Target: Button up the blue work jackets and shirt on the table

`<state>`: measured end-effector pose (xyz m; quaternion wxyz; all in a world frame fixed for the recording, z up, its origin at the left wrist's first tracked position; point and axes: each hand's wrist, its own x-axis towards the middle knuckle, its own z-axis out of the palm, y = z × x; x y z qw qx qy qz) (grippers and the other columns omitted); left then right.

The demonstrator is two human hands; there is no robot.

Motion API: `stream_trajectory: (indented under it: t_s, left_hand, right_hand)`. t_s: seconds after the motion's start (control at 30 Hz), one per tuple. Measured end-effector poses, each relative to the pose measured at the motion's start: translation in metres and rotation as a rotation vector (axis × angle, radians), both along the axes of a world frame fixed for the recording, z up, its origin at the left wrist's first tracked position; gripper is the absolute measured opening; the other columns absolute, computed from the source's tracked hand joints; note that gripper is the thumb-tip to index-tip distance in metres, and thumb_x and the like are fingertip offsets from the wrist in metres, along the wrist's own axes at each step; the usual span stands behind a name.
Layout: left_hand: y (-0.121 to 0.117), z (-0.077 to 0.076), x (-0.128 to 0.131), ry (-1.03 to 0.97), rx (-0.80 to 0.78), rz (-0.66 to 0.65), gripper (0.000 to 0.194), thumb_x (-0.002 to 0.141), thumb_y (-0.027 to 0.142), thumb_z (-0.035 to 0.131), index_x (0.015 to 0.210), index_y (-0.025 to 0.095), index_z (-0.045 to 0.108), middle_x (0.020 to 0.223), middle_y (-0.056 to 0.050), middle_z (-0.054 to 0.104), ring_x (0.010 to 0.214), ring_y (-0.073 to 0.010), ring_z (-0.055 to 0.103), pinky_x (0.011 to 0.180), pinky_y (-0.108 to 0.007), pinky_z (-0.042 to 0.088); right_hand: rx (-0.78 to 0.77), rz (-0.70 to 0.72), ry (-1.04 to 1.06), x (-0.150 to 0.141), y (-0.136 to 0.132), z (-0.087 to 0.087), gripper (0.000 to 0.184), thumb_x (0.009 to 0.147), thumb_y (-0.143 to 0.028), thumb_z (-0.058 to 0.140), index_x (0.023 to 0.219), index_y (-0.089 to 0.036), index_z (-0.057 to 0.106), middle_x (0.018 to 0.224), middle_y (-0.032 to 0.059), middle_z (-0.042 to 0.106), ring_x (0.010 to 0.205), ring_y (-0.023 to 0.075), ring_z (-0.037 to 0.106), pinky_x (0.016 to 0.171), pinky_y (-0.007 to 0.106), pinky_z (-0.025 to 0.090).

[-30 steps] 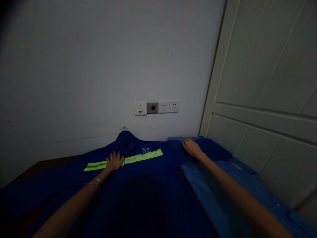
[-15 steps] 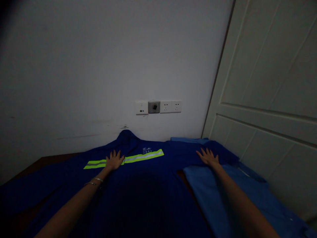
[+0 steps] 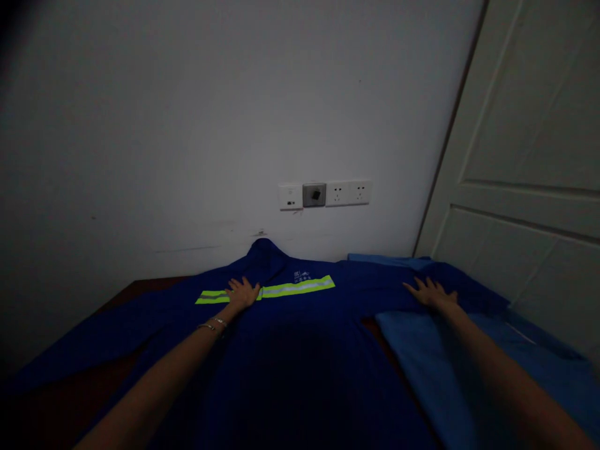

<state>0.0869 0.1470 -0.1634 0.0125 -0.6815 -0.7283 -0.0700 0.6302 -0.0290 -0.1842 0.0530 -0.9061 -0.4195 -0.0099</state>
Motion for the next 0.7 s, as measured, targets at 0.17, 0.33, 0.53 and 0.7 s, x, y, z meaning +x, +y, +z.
stream_trajectory:
  t_s: [0.17, 0.33, 0.53, 0.7]
  left_hand:
    - [0.006, 0.006, -0.024, 0.038, 0.158, -0.096, 0.066, 0.085, 0.048, 0.027, 0.134, 0.004, 0.033, 0.139, -0.027, 0.027, 0.127, -0.0410, 0.025, 0.098, -0.055, 0.022]
    - [0.004, 0.014, -0.069, 0.066, 0.190, -0.143, 0.061, 0.087, 0.045, 0.027, 0.133, 0.007, 0.034, 0.139, -0.025, 0.027, 0.127, -0.0400, 0.026, 0.099, -0.051, 0.022]
    - [-0.013, 0.011, -0.097, 0.045, -0.001, -0.205, 0.063, 0.087, 0.050, 0.024, 0.136, 0.010, 0.033, 0.141, -0.023, 0.024, 0.129, -0.0419, 0.020, 0.099, -0.054, 0.020]
    - [-0.017, 0.009, -0.114, -0.042, -0.132, -0.178, 0.063, 0.083, 0.060, 0.021, 0.138, 0.030, 0.027, 0.147, -0.012, 0.015, 0.130, -0.0458, 0.010, 0.092, -0.070, 0.012]
  right_hand:
    - [-0.001, -0.034, -0.108, -0.054, 0.017, 0.036, 0.056, 0.082, -0.044, 0.039, 0.127, -0.012, 0.044, 0.143, 0.0242, 0.016, 0.128, 0.0410, 0.022, 0.096, 0.062, 0.017]
    - [0.063, 0.327, -0.200, -0.156, 0.053, 0.066, 0.056, 0.084, -0.041, 0.037, 0.130, -0.010, 0.038, 0.145, 0.0240, 0.014, 0.131, 0.0375, 0.017, 0.100, 0.055, 0.018]
    - [-0.015, 0.592, -0.050, -0.266, 0.076, 0.053, 0.065, 0.086, -0.057, 0.023, 0.136, -0.018, 0.033, 0.146, 0.0169, 0.017, 0.133, 0.0350, 0.014, 0.101, 0.060, 0.009]
    - [-0.065, 0.609, 0.056, -0.297, 0.069, 0.024, 0.062, 0.086, -0.060, 0.017, 0.139, -0.030, 0.024, 0.147, 0.0097, 0.019, 0.133, 0.0332, 0.015, 0.098, 0.063, 0.010]
